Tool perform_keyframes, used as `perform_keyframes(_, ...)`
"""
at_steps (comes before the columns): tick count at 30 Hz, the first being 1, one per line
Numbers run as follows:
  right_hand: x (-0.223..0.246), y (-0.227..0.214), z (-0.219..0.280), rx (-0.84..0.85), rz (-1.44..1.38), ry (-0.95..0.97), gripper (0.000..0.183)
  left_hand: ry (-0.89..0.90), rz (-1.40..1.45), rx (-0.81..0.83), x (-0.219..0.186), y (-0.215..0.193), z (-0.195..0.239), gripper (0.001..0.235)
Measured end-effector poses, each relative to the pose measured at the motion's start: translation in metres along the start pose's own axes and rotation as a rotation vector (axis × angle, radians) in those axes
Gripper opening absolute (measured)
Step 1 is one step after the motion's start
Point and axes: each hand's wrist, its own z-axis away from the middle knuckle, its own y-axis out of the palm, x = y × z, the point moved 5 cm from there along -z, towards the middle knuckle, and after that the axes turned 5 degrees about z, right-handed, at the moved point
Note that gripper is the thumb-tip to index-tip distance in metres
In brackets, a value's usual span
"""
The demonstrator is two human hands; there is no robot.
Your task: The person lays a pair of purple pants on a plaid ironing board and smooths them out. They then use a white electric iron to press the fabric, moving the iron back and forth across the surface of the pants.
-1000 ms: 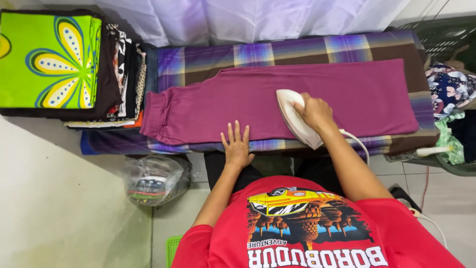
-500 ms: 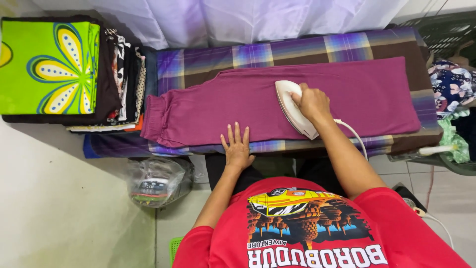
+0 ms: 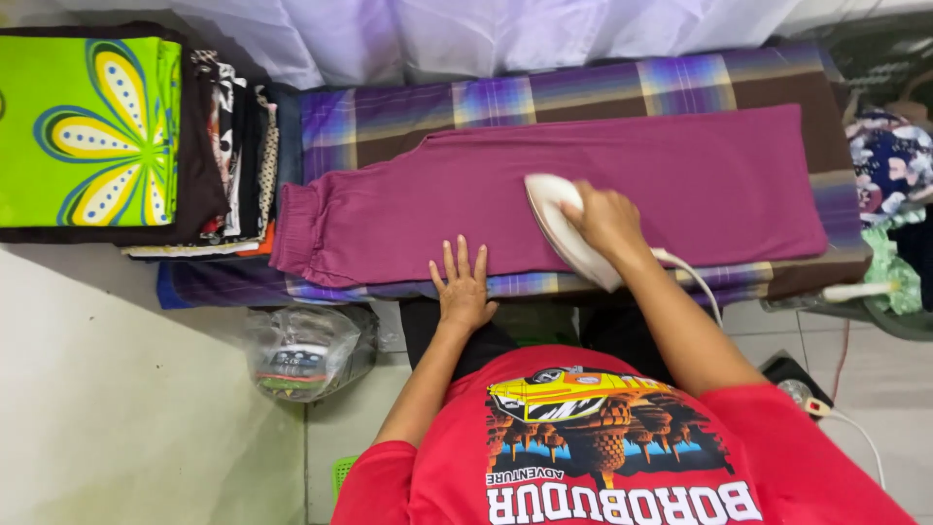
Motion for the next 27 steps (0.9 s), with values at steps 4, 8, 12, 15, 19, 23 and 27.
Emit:
perform_keyframes(4,0.005,-0.004,-0.042,-0.095,0.024,0.000,0.049,-0.013,-0.020,-0.017,0.000,0.000,-0.001,0.113)
perform_keyframes(8,0.005,-0.001,-0.050,-0.098,0.023,-0.019,0.048,-0.012,-0.021,-0.021,0.001,0.002,-0.001,0.113)
perform_keyframes(12,0.006,0.006,-0.012,-0.055,0.017,-0.020,0.048,-0.010,0.006,-0.019,0.003,0.002,-0.001,0.113)
perform_keyframes(15,0.014,0.002,0.023,0.027,0.033,0.004,0.050,-0.009,0.007,-0.009,0.002,0.000,-0.001,0.112)
perform_keyframes(19,0.009,0.009,0.016,0.012,0.051,0.016,0.050,0.007,-0.003,-0.020,0.002,0.003,0.000,0.113)
perform_keyframes(23,0.010,0.006,-0.025,-0.078,0.053,0.001,0.051,0.002,-0.003,-0.023,0.001,-0.002,0.002,0.112)
perform_keyframes(27,0.016,0.000,-0.039,-0.092,0.045,-0.011,0.049,-0.006,-0.003,-0.037,0.003,0.000,0.000,0.112)
